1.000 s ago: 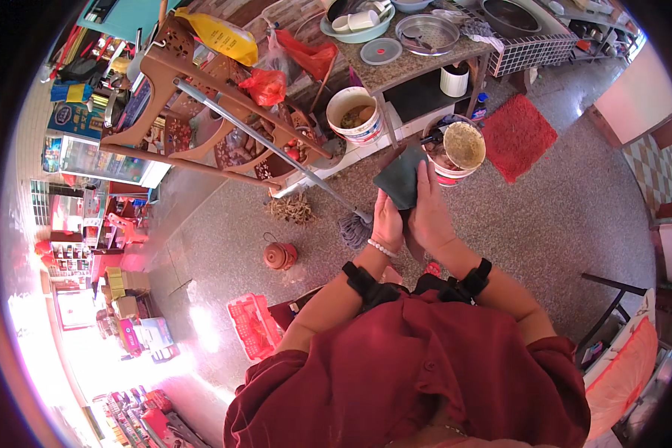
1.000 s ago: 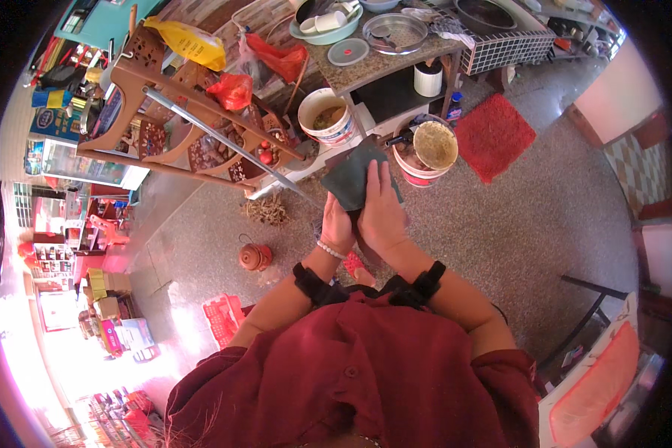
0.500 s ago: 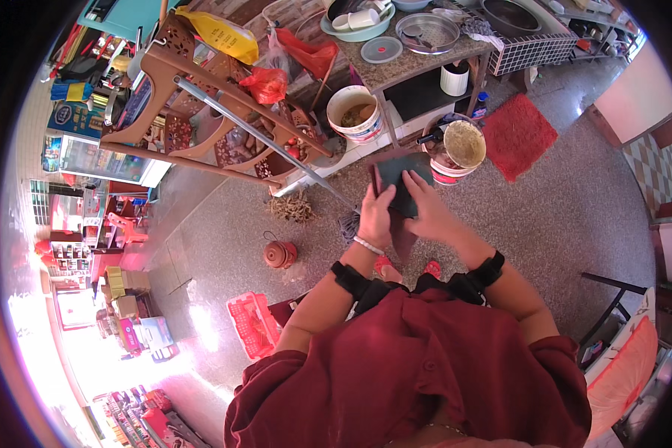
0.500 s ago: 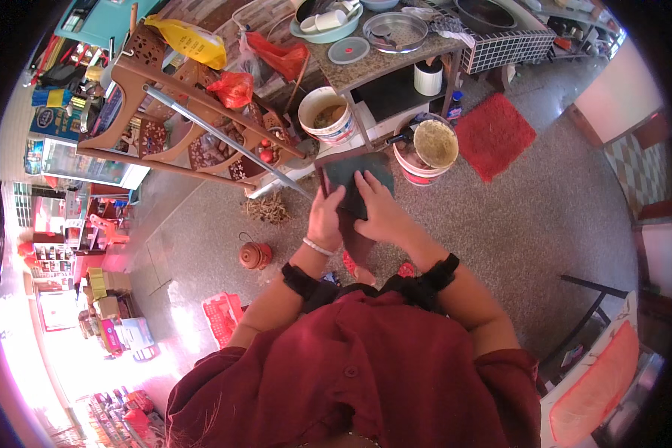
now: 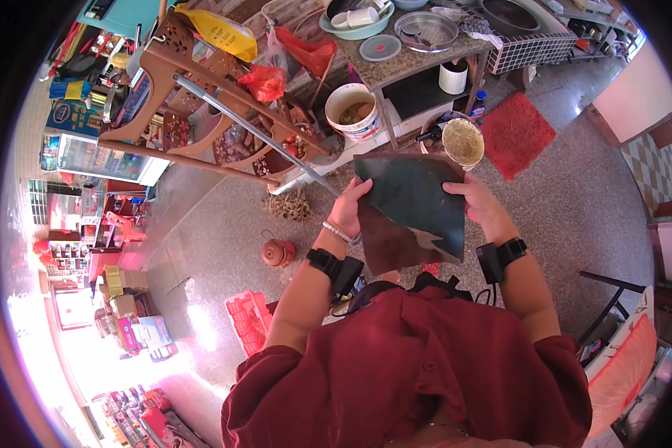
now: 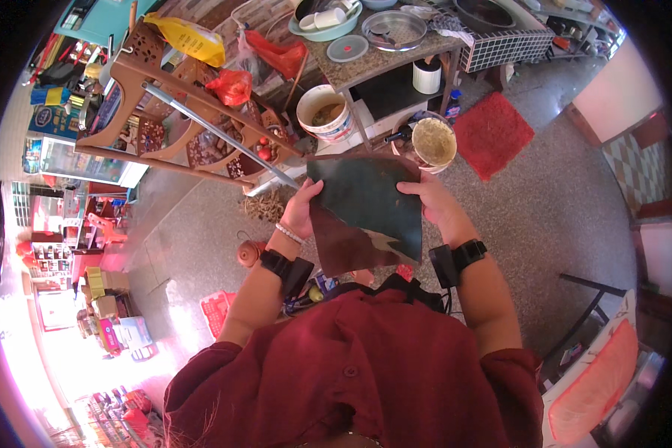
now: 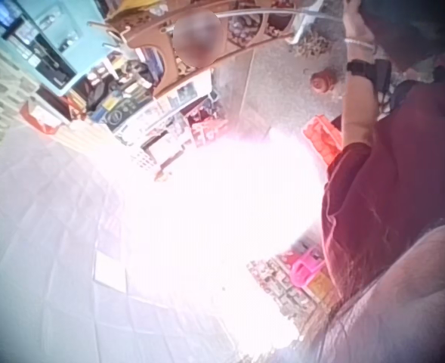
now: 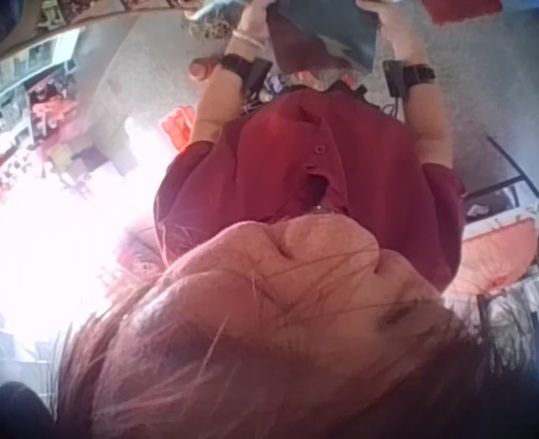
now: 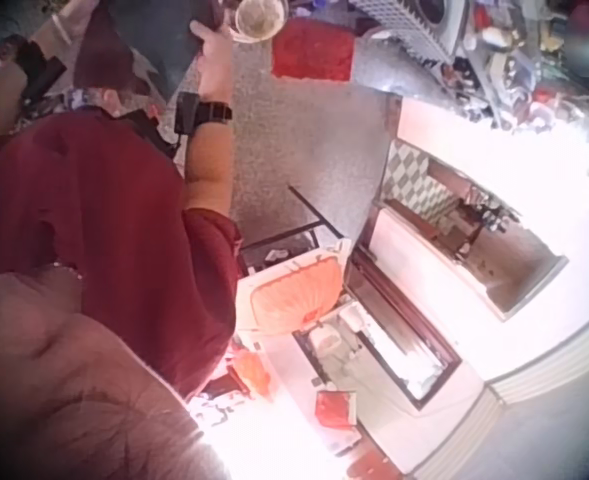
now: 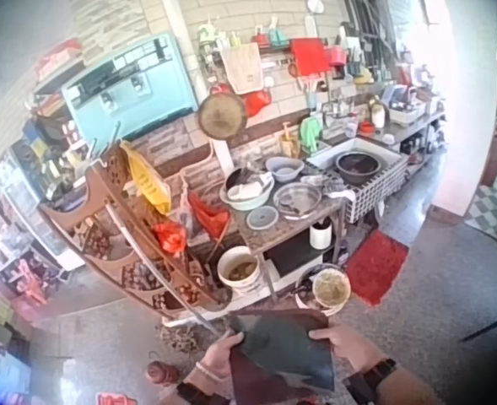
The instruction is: Handling and organizing various food items like tomatoes, mushrooms, and other ingredients into containers.
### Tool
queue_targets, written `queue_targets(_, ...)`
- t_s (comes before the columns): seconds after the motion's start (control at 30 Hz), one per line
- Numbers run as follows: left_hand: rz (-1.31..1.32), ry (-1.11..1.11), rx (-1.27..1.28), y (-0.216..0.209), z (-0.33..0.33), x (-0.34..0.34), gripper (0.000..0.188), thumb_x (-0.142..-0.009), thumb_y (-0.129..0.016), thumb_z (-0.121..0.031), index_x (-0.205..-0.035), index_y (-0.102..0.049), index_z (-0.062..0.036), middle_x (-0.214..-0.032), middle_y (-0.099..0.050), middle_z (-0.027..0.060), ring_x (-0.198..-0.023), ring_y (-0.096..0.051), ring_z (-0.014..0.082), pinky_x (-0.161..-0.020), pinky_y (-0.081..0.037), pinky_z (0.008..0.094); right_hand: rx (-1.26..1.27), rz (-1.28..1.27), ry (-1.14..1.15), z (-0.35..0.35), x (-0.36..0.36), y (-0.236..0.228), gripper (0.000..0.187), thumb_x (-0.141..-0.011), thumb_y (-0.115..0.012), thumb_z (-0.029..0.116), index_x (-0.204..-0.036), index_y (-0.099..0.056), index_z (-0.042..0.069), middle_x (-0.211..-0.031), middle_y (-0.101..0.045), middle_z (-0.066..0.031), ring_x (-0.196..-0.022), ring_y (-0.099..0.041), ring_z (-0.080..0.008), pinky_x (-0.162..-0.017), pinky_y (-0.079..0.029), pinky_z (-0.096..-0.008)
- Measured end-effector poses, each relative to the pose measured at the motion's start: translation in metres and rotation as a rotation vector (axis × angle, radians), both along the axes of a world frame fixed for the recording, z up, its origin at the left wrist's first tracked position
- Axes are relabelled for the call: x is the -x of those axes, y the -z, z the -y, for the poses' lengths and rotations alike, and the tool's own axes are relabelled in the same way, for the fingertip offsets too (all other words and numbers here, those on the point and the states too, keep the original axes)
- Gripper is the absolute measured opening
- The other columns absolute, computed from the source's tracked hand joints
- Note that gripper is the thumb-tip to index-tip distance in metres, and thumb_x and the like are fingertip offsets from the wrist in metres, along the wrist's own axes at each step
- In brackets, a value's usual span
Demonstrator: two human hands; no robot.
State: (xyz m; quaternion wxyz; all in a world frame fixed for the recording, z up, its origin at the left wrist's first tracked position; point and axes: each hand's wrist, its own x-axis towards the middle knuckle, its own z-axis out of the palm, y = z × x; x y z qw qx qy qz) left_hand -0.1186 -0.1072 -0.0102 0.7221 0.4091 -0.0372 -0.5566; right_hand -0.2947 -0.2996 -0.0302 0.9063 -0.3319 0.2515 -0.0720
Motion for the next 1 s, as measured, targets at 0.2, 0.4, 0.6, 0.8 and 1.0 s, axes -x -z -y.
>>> queue_targets(0.2, 0.431, -0.01, -0.169, 0.015, -0.003, 0.001, 0.044, -0.078, -0.061, -0.001, -0.118, -0.043, -0.0026, -0.109, -0.057, 0.0056, -0.099, -0.055, 0.016, -0.087, -0.044, 0.0306, 0.051, -0.001, 0.024, -0.004, -0.002, -0.006, 0.054, -0.073, -0.056, -0.005, -0.125, -0.043, 0.004, -0.112, -0.055, -0.0077, -0.099, -0.055, -0.0185, -0.086, -0.045, -0.0304)
queue_targets(0.4, 0.408, 0.111, -0.031, 0.005, -0.01, -0.004, 0.034, -0.077, -0.06, 0.002, -0.109, -0.052, -0.003, -0.102, -0.06, 0.0041, -0.091, -0.059, 0.014, -0.082, -0.047, 0.0281, -0.05, -0.02, -0.065, -0.007, 0.008, -0.005, 0.05, -0.076, -0.056, -0.002, -0.124, -0.043, 0.004, -0.112, -0.055, -0.0091, -0.099, -0.055, -0.0186, -0.086, -0.044, -0.0314)
queue_targets(0.6, 0.381, 0.095, 0.008, 0.001, -0.007, -0.006, 0.032, -0.078, -0.059, 0.002, -0.108, -0.054, -0.0037, -0.104, -0.06, 0.004, -0.094, -0.057, 0.0139, -0.085, -0.044, 0.0287, 0.075, 0.143, 0.031, -0.009, 0.005, 0.013, 0.044, -0.08, -0.06, 0.009, -0.122, -0.046, 0.006, -0.111, -0.055, -0.0038, -0.096, -0.054, -0.0136, -0.083, -0.044, -0.0288)
queue_targets(0.8, 0.44, 0.012, -0.011, -0.003, -0.003, -0.004, 0.03, -0.081, -0.055, -0.001, -0.111, -0.051, -0.002, -0.105, -0.058, 0.0042, -0.095, -0.055, 0.0135, -0.088, -0.042, 0.0281, 0.244, -0.027, -0.091, -0.001, 0.011, -0.003, 0.034, -0.085, -0.057, 0.015, -0.116, -0.052, 0.004, -0.105, -0.057, -0.0006, -0.094, -0.053, -0.0094, -0.08, -0.043, -0.0252)
queue_targets(1.0, 0.453, -0.087, -0.19, 0.03, 0.0, -0.021, 0.027, -0.084, -0.056, -0.009, -0.107, -0.052, 0.0032, -0.094, -0.06, 0.0016, -0.084, -0.055, 0.0098, -0.077, -0.043, 0.0236, 0.485, -0.075, -0.126, -0.004, 0.007, -0.021, 0.035, -0.083, -0.059, 0.021, -0.114, -0.053, 0.004, -0.101, -0.059, -0.0013, -0.081, -0.055, -0.007, -0.067, -0.045, -0.0217)
